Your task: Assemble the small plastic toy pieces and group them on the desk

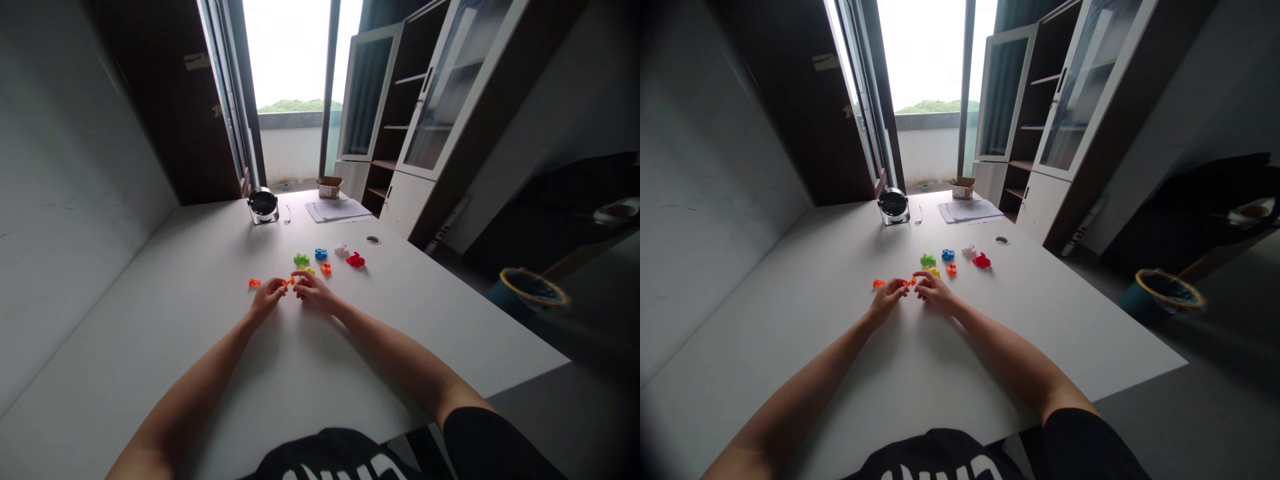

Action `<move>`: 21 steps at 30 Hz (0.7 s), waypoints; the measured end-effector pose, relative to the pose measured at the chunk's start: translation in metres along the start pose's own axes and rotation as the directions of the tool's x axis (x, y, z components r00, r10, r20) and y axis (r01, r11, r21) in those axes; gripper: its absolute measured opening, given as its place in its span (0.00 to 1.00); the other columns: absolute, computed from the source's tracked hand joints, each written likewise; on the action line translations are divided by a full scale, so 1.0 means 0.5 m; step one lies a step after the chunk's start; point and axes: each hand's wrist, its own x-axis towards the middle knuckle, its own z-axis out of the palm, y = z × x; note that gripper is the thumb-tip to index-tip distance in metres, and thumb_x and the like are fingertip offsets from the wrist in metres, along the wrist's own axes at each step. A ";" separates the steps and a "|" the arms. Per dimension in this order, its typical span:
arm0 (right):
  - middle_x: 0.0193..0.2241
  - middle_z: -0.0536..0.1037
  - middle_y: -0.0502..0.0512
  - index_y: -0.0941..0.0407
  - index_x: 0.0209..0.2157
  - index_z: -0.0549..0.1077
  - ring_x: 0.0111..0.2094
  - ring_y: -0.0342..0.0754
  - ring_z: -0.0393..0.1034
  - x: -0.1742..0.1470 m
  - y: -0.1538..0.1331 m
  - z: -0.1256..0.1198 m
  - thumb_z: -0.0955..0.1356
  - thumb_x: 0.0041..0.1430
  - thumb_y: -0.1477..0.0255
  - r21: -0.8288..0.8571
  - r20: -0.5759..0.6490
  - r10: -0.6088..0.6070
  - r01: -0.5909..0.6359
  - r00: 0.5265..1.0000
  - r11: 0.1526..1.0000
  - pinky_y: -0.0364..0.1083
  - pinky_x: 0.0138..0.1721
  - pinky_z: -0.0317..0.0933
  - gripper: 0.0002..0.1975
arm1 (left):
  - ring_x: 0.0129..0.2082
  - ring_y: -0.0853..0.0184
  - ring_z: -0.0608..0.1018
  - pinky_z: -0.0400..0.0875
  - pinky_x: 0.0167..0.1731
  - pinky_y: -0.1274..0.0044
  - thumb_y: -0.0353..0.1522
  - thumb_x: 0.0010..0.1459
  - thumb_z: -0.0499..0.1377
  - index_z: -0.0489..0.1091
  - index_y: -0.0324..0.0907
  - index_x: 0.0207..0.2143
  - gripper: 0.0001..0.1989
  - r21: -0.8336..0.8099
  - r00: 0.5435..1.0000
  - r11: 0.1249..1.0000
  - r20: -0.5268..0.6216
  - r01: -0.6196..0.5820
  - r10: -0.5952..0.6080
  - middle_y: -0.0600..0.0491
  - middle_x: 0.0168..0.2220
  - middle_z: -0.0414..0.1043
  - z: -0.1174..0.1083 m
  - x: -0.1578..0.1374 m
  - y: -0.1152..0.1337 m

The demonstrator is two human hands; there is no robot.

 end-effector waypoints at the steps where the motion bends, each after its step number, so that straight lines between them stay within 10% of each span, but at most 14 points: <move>1: 0.33 0.75 0.50 0.52 0.54 0.69 0.32 0.44 0.69 -0.001 -0.002 0.001 0.74 0.56 0.61 -0.021 0.006 -0.017 0.017 1.000 1.000 0.45 0.35 0.65 0.26 | 0.33 0.66 0.77 0.71 0.37 0.74 0.38 0.55 0.64 0.74 0.39 0.37 0.12 0.008 1.000 1.000 0.010 0.003 -0.003 0.50 0.33 0.77 0.000 0.000 0.000; 21: 0.26 0.73 0.49 0.56 0.31 0.69 0.26 0.42 0.65 0.002 0.002 0.003 0.70 0.59 0.57 -0.187 -0.080 -0.058 0.042 0.995 0.981 0.42 0.28 0.58 0.16 | 0.32 0.66 0.77 0.72 0.35 0.74 0.40 0.58 0.63 0.74 0.40 0.42 0.14 0.044 0.999 0.999 0.040 -0.027 0.025 0.49 0.35 0.77 0.001 -0.003 -0.007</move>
